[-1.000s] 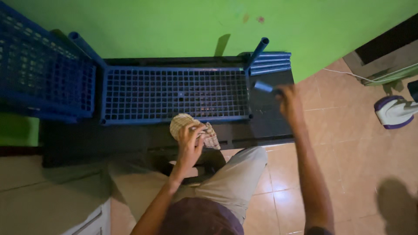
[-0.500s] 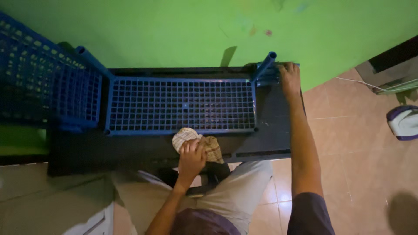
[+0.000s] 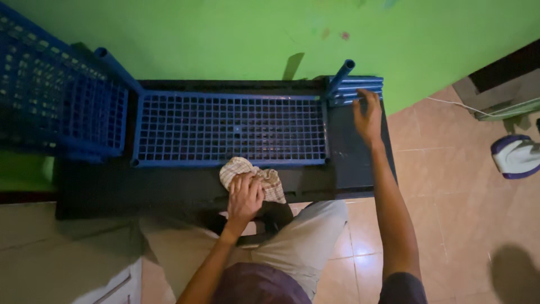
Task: The person wipes blue plastic furniture parts with a cloth and inserts cylindrical rods into a grid panel, stacking cleaned parts on a black work surface. The person handles multiple parts one at a time, repeatedly wiping and inserting rods.
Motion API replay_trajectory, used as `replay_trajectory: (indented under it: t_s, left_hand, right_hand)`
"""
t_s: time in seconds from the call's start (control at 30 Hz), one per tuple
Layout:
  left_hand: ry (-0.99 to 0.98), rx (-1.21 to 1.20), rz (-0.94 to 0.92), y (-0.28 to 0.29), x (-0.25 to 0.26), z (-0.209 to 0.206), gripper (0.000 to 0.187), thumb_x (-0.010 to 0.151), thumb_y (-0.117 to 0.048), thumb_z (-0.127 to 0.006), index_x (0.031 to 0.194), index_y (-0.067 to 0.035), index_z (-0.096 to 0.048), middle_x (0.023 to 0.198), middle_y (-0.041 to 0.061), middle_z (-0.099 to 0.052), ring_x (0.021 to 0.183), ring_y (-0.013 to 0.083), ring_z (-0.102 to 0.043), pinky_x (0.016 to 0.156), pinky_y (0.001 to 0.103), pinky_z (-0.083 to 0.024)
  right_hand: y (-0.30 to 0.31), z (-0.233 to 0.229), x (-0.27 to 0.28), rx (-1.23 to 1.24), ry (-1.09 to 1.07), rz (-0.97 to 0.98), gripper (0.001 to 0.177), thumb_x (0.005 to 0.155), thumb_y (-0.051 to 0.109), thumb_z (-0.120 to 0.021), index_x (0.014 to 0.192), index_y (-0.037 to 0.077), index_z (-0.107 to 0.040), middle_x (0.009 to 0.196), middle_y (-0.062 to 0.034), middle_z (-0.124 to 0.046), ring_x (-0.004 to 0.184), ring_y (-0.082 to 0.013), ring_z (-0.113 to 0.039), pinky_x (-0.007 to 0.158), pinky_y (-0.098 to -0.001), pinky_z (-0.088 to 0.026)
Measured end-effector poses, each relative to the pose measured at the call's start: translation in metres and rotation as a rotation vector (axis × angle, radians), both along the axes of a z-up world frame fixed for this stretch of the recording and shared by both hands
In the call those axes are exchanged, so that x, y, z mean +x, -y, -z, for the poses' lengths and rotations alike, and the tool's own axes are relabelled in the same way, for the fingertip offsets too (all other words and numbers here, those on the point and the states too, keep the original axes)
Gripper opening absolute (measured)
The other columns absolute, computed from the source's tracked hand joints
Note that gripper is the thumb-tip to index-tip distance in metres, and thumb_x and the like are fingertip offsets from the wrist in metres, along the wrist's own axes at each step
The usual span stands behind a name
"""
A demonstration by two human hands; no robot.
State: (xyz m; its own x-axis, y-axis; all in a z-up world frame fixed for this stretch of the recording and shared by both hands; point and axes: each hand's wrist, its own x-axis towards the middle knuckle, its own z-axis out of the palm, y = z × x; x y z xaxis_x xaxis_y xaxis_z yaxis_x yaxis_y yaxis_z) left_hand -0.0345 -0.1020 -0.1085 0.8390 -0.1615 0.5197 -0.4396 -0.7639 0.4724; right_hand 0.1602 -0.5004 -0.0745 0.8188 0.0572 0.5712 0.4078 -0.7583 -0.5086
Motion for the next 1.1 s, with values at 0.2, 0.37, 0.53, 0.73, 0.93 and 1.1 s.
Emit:
replay_trajectory:
  t_s: [0.2, 0.37, 0.53, 0.73, 0.93, 1.1]
  left_hand:
    - [0.040, -0.197, -0.044, 0.024, 0.005, -0.016, 0.017, 0.087, -0.011, -0.075, 0.103, -0.008, -0.070, 0.117, 0.010, -0.063, 0.112, 0.0329, -0.061, 0.100, 0.049, -0.045]
    - [-0.027, -0.132, 0.048, 0.114, 0.098, -0.023, 0.066, 0.088, -0.034, -0.080, 0.136, 0.004, -0.055, 0.146, 0.024, -0.047, 0.135, 0.0394, -0.047, 0.116, 0.057, -0.035]
    - [-0.121, -0.074, -0.005, 0.184, 0.193, -0.019, 0.107, 0.078, -0.060, -0.079, 0.148, 0.010, -0.039, 0.159, 0.028, -0.033, 0.149, 0.0461, -0.022, 0.119, 0.064, -0.022]
    - [-0.180, -0.022, -0.025, 0.192, 0.206, 0.001, 0.102, 0.067, -0.052, -0.084, 0.149, -0.004, -0.047, 0.155, 0.015, -0.044, 0.151, 0.0382, -0.027, 0.119, 0.065, -0.024]
    - [-0.154, -0.015, -0.032, 0.190, 0.208, -0.002, 0.093, 0.071, -0.049, -0.083, 0.146, -0.006, -0.050, 0.151, 0.015, -0.050, 0.149, 0.0383, -0.034, 0.122, 0.061, -0.024]
    - [-0.124, -0.036, -0.018, 0.191, 0.206, 0.005, 0.099, 0.069, -0.054, -0.082, 0.149, -0.006, -0.049, 0.149, 0.018, -0.049, 0.147, 0.0396, -0.033, 0.119, 0.063, -0.023]
  right_hand:
    - [-0.016, -0.040, -0.006, 0.468, -0.285, -0.067, 0.045, 0.100, 0.013, -0.070, 0.141, 0.002, -0.054, 0.128, -0.0128, -0.060, 0.122, -0.0244, -0.061, 0.105, -0.0372, -0.054]
    - [-0.059, -0.058, 0.025, 0.728, -0.211, -0.312, 0.053, 0.101, 0.020, -0.074, 0.144, 0.005, -0.047, 0.139, -0.0073, -0.058, 0.131, -0.0173, -0.056, 0.109, -0.0342, -0.048]
    - [-0.090, -0.047, 0.062, 0.818, -0.182, -0.039, 0.028, 0.104, 0.030, -0.072, 0.112, 0.005, -0.062, 0.095, -0.0004, -0.061, 0.086, -0.0092, -0.055, 0.076, -0.0267, -0.046]
    - [-0.091, -0.025, 0.102, 0.862, -0.180, 0.007, 0.040, 0.103, 0.022, -0.069, 0.069, 0.009, -0.053, 0.061, 0.0056, -0.048, 0.052, -0.0071, -0.041, 0.048, -0.0276, -0.030]
    - [-0.066, -0.019, 0.121, 1.018, -0.334, -0.198, 0.033, 0.091, 0.008, -0.070, 0.064, 0.012, -0.051, 0.058, 0.0031, -0.046, 0.048, -0.0084, -0.039, 0.046, -0.0286, -0.029]
    - [-0.095, 0.001, 0.129, 0.717, 0.272, 0.504, 0.030, 0.092, 0.010, -0.070, 0.066, 0.011, -0.054, 0.057, 0.0028, -0.053, 0.053, -0.0076, -0.044, 0.048, -0.0292, -0.038]
